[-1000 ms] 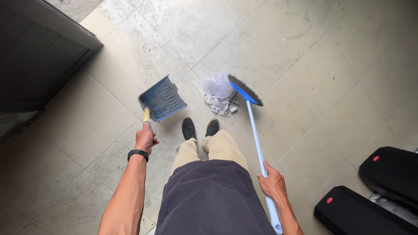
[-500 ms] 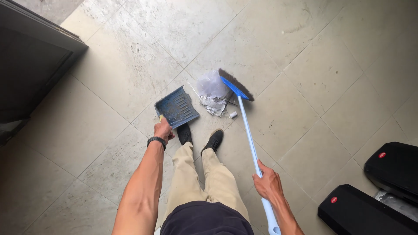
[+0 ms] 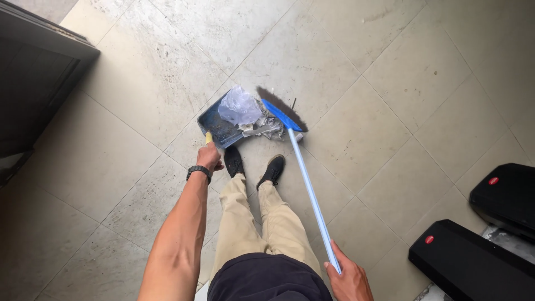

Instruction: The person sweeps a tiled floor with a blue broom, gathering debris and a plastic bag into a pile. They then use a dustpan to collect the debris from the floor.

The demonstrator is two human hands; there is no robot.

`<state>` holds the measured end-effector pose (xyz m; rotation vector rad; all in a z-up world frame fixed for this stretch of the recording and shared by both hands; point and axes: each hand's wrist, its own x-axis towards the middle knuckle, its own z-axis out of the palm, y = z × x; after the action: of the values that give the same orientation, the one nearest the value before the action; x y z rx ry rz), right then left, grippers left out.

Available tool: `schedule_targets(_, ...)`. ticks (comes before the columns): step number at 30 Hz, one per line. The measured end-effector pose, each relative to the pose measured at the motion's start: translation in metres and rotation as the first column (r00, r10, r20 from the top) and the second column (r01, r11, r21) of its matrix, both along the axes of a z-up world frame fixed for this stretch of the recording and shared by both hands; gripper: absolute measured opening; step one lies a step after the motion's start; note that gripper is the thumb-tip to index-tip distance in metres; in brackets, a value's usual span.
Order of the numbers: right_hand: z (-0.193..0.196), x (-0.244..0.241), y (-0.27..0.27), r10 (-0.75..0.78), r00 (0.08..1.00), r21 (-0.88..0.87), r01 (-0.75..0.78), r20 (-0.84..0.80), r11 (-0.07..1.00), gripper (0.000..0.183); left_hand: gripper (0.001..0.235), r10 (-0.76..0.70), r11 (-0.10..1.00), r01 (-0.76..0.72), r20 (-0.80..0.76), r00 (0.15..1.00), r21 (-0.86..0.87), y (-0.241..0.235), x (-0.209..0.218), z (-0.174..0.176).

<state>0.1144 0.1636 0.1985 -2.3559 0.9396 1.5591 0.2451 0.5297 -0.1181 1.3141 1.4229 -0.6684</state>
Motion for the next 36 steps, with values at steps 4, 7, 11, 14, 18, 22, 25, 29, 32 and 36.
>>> schedule_targets(4, 0.024, 0.021, 0.0, -0.226, 0.973, -0.097, 0.221, -0.038, 0.97, 0.061, 0.044, -0.145, 0.988, 0.145, -0.007, 0.989, 0.051, 0.01, -0.001, -0.016)
schedule_targets(7, -0.016, 0.029, -0.015, -0.485, 0.865, 0.062, 0.482, 0.125, 0.874, 0.066, 0.042, -0.212, 0.975, 0.213, -0.023, 0.977, 0.06, 0.011, 0.004, -0.023)
schedule_targets(11, -0.096, 0.049, -0.008, -0.728, 0.655, 0.33, 0.654, 0.202, 0.681, 0.063, 0.052, -0.296, 0.953, 0.293, 0.031, 0.955, 0.076, 0.015, 0.009, -0.028)
schedule_targets(14, -0.084, 0.08, 0.038, -0.702, 0.691, 0.401, 0.601, 0.174, 0.691, 0.062, 0.058, -0.388, 0.92, 0.382, 0.069, 0.919, 0.09, 0.015, 0.003, -0.062)
schedule_targets(18, -0.075, 0.109, 0.08, -0.551, 0.826, 0.463, 0.444, 0.122, 0.767, 0.059, 0.057, -0.445, 0.892, 0.438, 0.045, 0.895, 0.108, 0.026, -0.011, -0.165)
schedule_targets(22, -0.076, 0.133, 0.1, -0.415, 0.902, 0.483, 0.314, 0.117, 0.817, 0.061, 0.055, -0.438, 0.893, 0.435, 0.005, 0.899, 0.115, 0.027, -0.012, -0.141)
schedule_targets(25, -0.054, 0.153, 0.12, -0.309, 0.948, 0.494, 0.23, 0.082, 0.839, 0.065, 0.051, -0.359, 0.928, 0.352, 0.038, 0.933, 0.124, 0.029, -0.001, -0.059)
schedule_targets(29, -0.052, 0.159, 0.127, -0.18, 0.981, 0.483, 0.123, 0.074, 0.867, 0.066, 0.048, -0.118, 0.992, 0.112, 0.115, 0.986, 0.056, 0.033, -0.012, -0.085)
schedule_targets(32, -0.022, 0.17, 0.147, -0.121, 0.991, 0.475, 0.082, 0.053, 0.876, 0.066, 0.047, -0.007, 1.0, 0.006, 0.119, 0.993, 0.008, 0.025, -0.017, -0.095)
schedule_targets(36, -0.011, 0.172, 0.167, 0.066, 0.998, 0.483, -0.064, 0.013, 0.873, 0.065, 0.046, 0.075, 0.997, -0.072, 0.096, 0.993, -0.027, 0.019, -0.024, -0.109)
